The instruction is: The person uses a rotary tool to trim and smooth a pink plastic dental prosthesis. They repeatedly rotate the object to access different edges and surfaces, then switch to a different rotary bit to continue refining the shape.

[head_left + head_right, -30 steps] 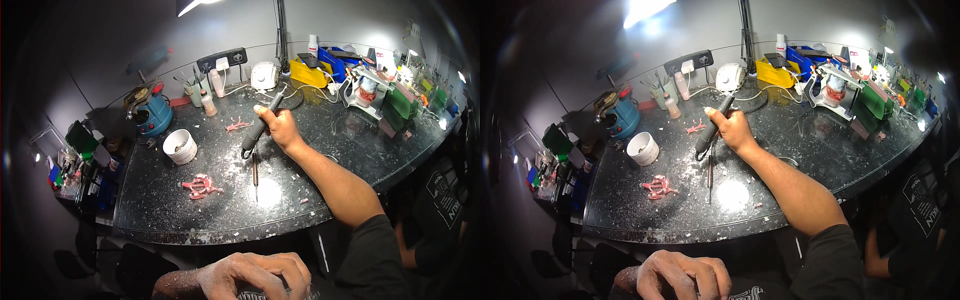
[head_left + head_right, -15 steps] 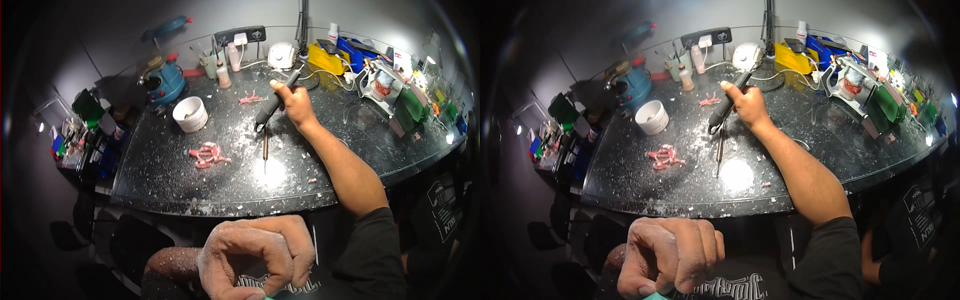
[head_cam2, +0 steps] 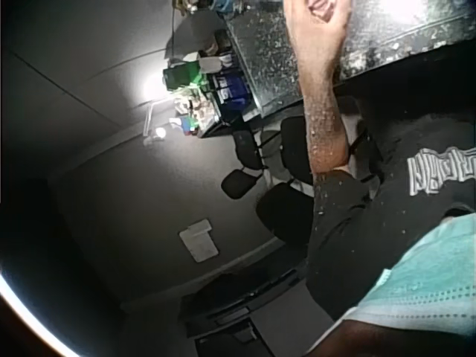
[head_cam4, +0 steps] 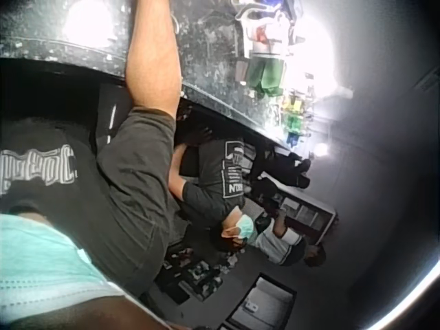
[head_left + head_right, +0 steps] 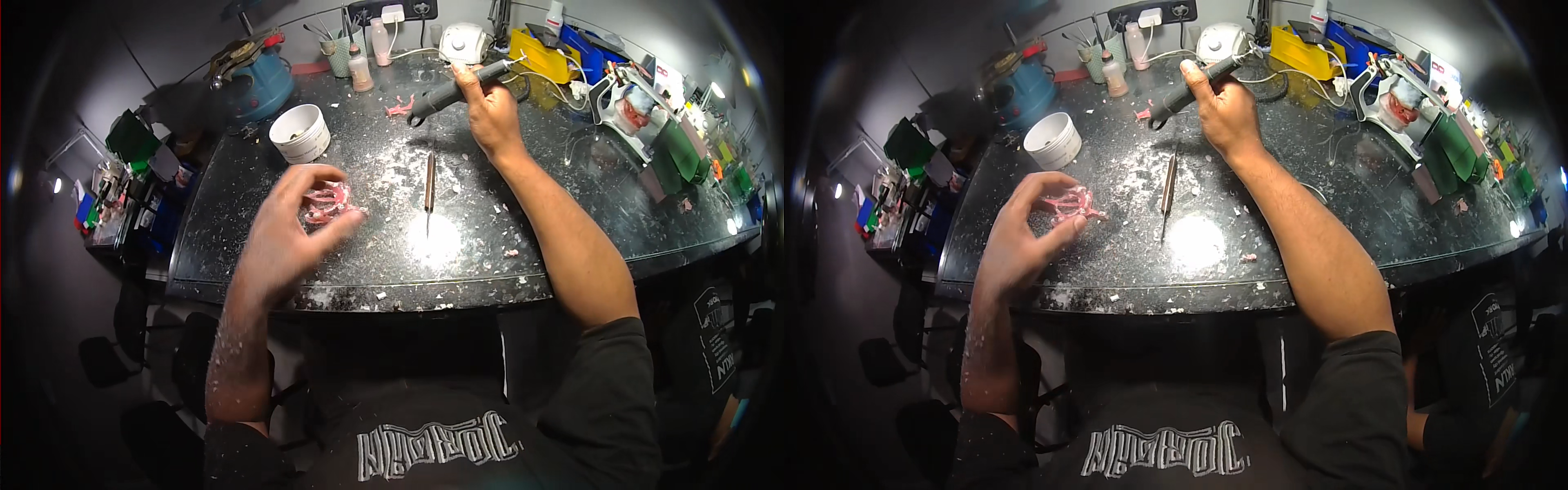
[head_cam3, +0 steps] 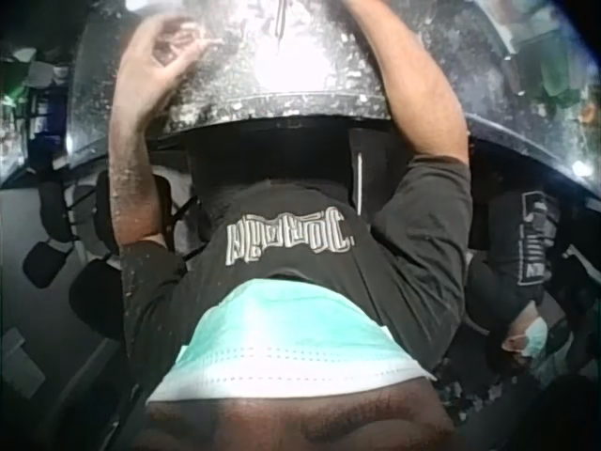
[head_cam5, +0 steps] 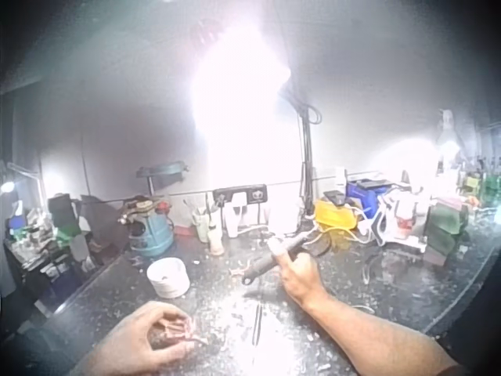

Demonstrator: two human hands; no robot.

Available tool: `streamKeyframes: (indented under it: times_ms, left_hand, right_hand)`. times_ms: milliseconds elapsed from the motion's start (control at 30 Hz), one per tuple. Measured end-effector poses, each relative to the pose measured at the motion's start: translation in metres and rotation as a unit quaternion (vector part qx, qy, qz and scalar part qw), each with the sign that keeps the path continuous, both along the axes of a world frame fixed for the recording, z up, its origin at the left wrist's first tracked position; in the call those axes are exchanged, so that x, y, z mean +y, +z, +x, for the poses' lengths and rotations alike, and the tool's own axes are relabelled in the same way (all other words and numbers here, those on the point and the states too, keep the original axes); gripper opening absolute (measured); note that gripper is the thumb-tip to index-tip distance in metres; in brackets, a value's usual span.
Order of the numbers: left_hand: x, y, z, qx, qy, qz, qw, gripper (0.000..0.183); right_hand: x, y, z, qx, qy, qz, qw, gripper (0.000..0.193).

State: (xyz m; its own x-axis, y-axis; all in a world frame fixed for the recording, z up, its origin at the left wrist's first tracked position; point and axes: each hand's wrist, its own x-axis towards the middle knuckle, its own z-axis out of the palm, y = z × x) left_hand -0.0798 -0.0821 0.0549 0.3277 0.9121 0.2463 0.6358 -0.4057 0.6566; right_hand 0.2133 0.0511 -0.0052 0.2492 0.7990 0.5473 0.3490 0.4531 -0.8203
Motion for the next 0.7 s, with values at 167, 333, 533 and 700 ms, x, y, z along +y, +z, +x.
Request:
streamKeyframes:
  times_ms: [167, 333, 533, 700]
  left_hand:
    - [0.037, -0.033, -0.053, 0.179, 0.043, 0.105, 0.977, 0.056]
    - [0.049, -0.027, -0.042, 0.173, 0.016, 0.017, 0.985, 0.052]
    - [0.104, -0.026, -0.008, -0.138, -0.085, -0.107, 0.981, 0.044]
    - [0.155, -0.053, 0.026, -0.405, -0.169, -0.127, 0.889, 0.046]
  right_hand:
    - [0.004, 0.008, 0.004, -0.046, -0.027, 0.077, 0.996, 0.049]
    - [0.005, 0.008, 0.009, -0.026, -0.038, 0.077, 0.996, 0.053]
    - [0.029, -0.005, 0.007, 0.205, 0.049, 0.109, 0.971, 0.042]
    - [0.025, 0.000, 0.012, 0.253, 0.079, 0.029, 0.964, 0.036]
